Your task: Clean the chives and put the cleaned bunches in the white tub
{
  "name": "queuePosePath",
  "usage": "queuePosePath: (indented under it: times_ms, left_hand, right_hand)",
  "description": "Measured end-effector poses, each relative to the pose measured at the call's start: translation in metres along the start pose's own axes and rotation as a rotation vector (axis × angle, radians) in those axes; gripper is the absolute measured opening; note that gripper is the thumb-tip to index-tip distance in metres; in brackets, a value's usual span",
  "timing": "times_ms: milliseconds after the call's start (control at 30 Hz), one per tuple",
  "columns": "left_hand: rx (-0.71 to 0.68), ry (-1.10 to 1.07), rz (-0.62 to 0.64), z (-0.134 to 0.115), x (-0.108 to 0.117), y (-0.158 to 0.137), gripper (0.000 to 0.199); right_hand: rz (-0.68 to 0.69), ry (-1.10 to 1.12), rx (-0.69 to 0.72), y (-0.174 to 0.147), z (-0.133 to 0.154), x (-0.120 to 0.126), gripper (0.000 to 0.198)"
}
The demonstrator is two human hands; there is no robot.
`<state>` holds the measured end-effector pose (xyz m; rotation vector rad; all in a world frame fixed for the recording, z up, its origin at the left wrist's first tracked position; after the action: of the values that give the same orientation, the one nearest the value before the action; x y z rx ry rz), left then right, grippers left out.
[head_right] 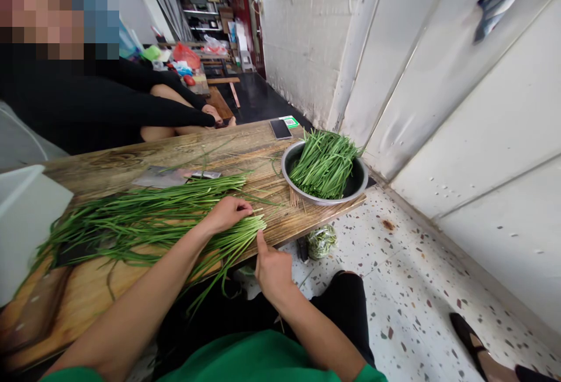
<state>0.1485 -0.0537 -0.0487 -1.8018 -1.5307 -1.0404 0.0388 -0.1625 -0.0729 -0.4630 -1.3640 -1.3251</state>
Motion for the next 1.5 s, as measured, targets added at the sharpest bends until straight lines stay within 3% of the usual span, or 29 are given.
queuePosePath:
  times_ms: [933,1267,1500]
  left_hand:
    - [0.030,-0.023,-0.003,-0.003,0.001,-0.004,0.022]
    - [0.067,-0.175,0.036,0.005,0.001,-0.006,0.021]
    - [0.209,-0.384,-0.119,0.018,0.016,-0.007,0.029]
  right_hand:
    - [-0.064,0.029,0.005,-0.002,0.000,0.001,0.049]
    - [-0.071,-0.008,0.024,0.002,0.003,0.001,0.051]
    - [-0.126,0.010,0.033,0.000,0.003,0.003,0.053]
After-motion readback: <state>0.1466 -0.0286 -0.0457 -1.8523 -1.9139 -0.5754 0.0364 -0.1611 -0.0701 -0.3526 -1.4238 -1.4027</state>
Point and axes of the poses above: each hand's wrist, its own y-axis towards the middle knuckle, its own x-axis out of the back of the hand, z = x × y, the point moved 9 cm from there along y, towards the middle knuckle, and after that the axes turned 9 degrees about -z, right-handed, at the moved point
